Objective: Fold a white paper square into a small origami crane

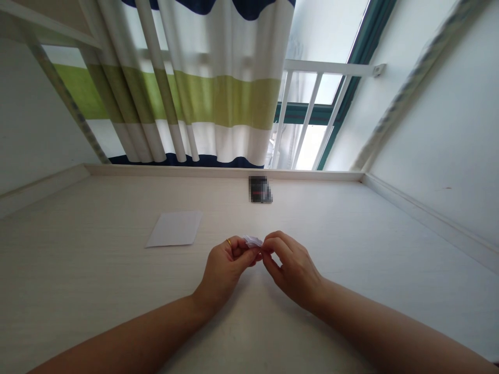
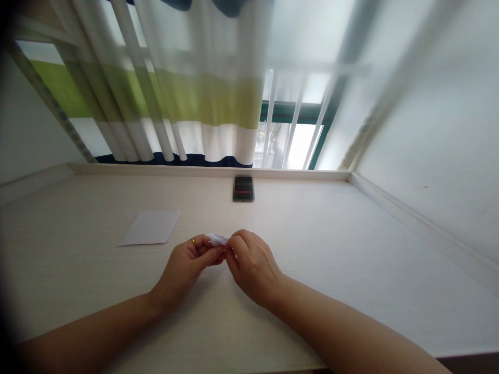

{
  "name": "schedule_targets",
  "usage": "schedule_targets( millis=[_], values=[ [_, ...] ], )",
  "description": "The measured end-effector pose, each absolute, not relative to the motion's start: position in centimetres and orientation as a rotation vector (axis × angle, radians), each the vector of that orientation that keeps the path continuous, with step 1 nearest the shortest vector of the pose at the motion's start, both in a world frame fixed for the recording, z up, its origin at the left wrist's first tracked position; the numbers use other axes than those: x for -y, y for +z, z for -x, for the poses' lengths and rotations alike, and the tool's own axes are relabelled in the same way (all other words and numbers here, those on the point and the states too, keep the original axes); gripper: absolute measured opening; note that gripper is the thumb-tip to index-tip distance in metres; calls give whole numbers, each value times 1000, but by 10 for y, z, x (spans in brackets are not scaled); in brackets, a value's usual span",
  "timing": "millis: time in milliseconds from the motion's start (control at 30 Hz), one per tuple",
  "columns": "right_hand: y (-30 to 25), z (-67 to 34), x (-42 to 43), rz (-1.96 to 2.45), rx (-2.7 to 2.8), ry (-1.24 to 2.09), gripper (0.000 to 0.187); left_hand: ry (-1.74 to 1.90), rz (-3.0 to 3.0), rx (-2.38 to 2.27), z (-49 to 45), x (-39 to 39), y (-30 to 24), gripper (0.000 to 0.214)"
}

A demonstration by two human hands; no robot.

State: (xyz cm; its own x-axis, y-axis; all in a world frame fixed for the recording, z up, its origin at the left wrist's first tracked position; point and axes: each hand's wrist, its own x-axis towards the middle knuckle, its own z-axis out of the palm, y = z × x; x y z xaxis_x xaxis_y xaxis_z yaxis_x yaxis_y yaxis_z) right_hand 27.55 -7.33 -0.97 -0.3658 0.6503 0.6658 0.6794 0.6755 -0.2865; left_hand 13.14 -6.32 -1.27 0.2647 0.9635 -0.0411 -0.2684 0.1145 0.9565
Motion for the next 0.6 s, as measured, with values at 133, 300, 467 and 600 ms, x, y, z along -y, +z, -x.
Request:
schedule_targets(
  millis=[133, 300, 467, 600],
  values=[
    [-10, -276, 73, 1101, 2031, 63, 8, 1067, -1085, -814, -131, 64, -14, 13],
    [-6, -277, 71, 1168, 2011, 334, 6, 1041, -1108, -810, -127, 61, -14, 14],
    [-6, -278, 68, 1140, 1966, 550, 8, 1039, -1126, -816, -122, 59, -16, 12],
    [-6, -278, 68, 1120, 1930, 537, 6, 1069, -1133, -817, -122, 58, -16, 10]
  ],
)
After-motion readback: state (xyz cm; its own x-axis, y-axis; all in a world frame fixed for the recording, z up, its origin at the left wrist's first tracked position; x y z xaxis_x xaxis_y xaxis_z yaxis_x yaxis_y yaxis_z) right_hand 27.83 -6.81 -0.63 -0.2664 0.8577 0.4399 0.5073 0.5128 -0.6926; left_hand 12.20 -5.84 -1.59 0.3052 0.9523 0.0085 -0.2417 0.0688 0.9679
